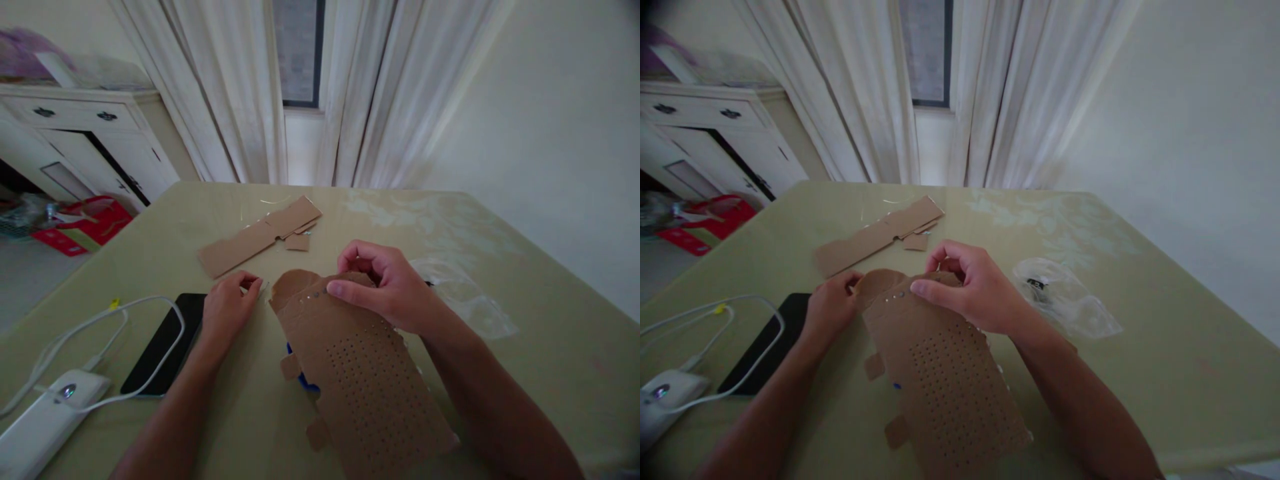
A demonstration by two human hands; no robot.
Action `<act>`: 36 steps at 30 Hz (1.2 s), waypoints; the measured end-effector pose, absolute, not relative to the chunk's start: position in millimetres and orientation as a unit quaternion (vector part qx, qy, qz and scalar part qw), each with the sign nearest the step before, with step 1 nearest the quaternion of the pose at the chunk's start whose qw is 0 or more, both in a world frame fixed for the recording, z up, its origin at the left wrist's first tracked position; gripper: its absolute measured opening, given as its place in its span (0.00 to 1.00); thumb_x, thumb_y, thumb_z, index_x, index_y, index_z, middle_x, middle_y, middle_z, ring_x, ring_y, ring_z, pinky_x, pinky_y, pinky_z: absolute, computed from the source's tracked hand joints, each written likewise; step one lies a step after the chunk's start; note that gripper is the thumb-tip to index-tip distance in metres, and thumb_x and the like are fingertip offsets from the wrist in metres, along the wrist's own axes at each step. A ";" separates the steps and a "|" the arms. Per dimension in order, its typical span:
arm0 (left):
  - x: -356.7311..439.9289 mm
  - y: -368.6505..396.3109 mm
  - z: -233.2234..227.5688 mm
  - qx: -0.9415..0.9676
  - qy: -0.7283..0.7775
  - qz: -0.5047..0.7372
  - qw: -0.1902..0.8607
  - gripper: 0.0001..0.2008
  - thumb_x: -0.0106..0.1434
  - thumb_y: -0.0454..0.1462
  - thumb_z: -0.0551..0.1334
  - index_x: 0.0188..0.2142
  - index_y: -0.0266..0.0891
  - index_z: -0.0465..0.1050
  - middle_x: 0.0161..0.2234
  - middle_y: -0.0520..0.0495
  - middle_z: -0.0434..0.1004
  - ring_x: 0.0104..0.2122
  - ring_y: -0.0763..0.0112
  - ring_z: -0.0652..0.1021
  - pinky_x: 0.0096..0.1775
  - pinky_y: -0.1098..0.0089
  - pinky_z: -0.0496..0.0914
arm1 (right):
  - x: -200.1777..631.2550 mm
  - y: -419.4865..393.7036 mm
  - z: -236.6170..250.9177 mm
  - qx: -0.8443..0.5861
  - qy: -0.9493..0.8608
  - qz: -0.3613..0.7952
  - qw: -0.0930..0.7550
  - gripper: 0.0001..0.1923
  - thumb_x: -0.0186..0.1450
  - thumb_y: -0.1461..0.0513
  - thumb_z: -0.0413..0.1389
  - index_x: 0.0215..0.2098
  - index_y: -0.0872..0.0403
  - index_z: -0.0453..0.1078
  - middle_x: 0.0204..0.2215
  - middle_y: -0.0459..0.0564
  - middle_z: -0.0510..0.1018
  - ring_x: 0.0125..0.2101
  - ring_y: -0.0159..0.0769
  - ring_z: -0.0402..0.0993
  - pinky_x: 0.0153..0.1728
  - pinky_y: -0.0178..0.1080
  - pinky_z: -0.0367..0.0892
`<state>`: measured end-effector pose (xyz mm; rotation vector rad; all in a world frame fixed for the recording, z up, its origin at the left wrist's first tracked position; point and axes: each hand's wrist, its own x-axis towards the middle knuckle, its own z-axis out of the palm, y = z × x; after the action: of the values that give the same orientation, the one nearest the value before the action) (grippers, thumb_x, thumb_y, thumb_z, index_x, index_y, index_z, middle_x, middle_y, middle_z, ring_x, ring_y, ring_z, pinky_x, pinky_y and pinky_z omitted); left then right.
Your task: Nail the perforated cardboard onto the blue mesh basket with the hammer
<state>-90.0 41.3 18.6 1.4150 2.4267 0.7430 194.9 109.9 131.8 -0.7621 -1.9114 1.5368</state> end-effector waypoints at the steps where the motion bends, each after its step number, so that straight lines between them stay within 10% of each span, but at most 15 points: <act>1: -89.2 40.3 20.2 0.489 0.837 0.219 0.110 0.14 0.67 0.44 0.61 0.41 0.42 0.84 0.37 0.42 0.88 0.39 0.51 0.85 0.42 0.60 0.72 | 195.2 109.7 132.1 -0.283 -0.712 0.576 0.284 0.20 0.61 0.53 0.76 0.36 0.52 0.71 0.22 0.36 0.65 0.22 0.27 0.57 0.21 0.31 0.51; 36: -86.9 39.5 24.1 0.501 0.850 0.113 0.113 0.12 0.74 0.41 0.60 0.50 0.42 0.81 0.47 0.37 0.87 0.50 0.48 0.85 0.44 0.60 0.72 | 200.7 109.8 136.4 -0.277 -0.665 0.619 0.312 0.19 0.59 0.57 0.78 0.35 0.51 0.72 0.23 0.37 0.69 0.22 0.26 0.61 0.19 0.29 0.55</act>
<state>-86.9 39.5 24.1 1.4702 2.4945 0.3324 200.7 109.8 136.4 -0.7317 -1.7547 1.6346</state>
